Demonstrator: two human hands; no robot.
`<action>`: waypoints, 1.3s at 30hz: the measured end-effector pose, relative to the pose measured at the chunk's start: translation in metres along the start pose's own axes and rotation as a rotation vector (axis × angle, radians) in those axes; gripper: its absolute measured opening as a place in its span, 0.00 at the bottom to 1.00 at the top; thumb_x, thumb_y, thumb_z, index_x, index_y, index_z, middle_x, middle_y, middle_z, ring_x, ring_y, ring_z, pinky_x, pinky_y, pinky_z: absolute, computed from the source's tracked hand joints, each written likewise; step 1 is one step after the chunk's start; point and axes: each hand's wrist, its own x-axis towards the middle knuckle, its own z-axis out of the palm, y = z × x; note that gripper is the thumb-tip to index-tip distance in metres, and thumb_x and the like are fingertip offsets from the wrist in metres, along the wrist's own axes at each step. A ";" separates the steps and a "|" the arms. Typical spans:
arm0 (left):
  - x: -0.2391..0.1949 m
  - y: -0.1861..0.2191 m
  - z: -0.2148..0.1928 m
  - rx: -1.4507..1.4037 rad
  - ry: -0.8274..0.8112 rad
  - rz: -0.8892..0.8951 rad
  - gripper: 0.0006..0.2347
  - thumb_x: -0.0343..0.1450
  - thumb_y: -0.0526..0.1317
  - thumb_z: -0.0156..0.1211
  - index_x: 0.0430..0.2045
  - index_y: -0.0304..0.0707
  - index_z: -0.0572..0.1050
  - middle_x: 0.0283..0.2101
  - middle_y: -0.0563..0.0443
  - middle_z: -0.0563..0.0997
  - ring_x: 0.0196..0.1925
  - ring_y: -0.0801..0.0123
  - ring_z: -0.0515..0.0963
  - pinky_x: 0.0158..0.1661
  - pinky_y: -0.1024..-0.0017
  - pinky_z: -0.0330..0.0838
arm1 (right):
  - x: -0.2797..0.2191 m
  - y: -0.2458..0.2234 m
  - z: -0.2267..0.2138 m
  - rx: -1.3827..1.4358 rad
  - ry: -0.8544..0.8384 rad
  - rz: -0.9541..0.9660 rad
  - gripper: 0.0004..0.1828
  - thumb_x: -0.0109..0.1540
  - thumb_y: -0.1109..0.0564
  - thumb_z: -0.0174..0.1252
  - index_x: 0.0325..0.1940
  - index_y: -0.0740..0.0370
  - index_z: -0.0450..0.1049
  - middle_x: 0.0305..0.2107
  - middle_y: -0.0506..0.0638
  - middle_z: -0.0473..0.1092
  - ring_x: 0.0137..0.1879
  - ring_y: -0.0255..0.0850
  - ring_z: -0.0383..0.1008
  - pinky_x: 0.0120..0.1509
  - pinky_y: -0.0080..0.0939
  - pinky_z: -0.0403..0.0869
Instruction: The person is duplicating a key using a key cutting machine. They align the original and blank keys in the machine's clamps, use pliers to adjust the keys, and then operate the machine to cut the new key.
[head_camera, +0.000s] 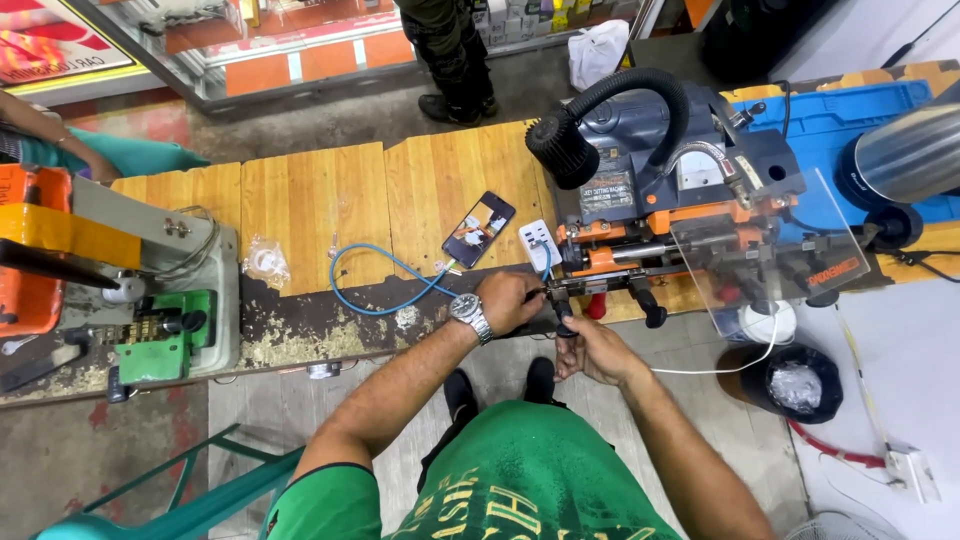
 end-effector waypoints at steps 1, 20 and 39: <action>-0.001 0.000 0.000 0.008 0.005 -0.004 0.10 0.70 0.47 0.57 0.38 0.45 0.82 0.36 0.46 0.85 0.42 0.50 0.85 0.42 0.60 0.80 | 0.003 0.004 0.000 0.052 -0.020 -0.016 0.30 0.70 0.40 0.47 0.25 0.67 0.69 0.13 0.51 0.58 0.20 0.49 0.76 0.32 0.53 0.83; -0.006 0.010 0.006 -0.001 0.051 -0.089 0.11 0.69 0.47 0.57 0.38 0.47 0.82 0.37 0.48 0.86 0.44 0.52 0.85 0.44 0.60 0.79 | 0.021 0.022 -0.023 0.171 -0.310 0.032 0.28 0.69 0.36 0.42 0.25 0.59 0.61 0.17 0.41 0.45 0.16 0.37 0.57 0.24 0.51 0.77; -0.007 0.010 0.017 -0.032 0.119 -0.129 0.11 0.73 0.49 0.53 0.40 0.49 0.80 0.38 0.48 0.84 0.46 0.52 0.84 0.44 0.61 0.79 | -0.005 -0.012 0.012 -0.190 0.129 -0.064 0.25 0.69 0.45 0.56 0.23 0.62 0.63 0.12 0.43 0.51 0.12 0.38 0.63 0.25 0.52 0.80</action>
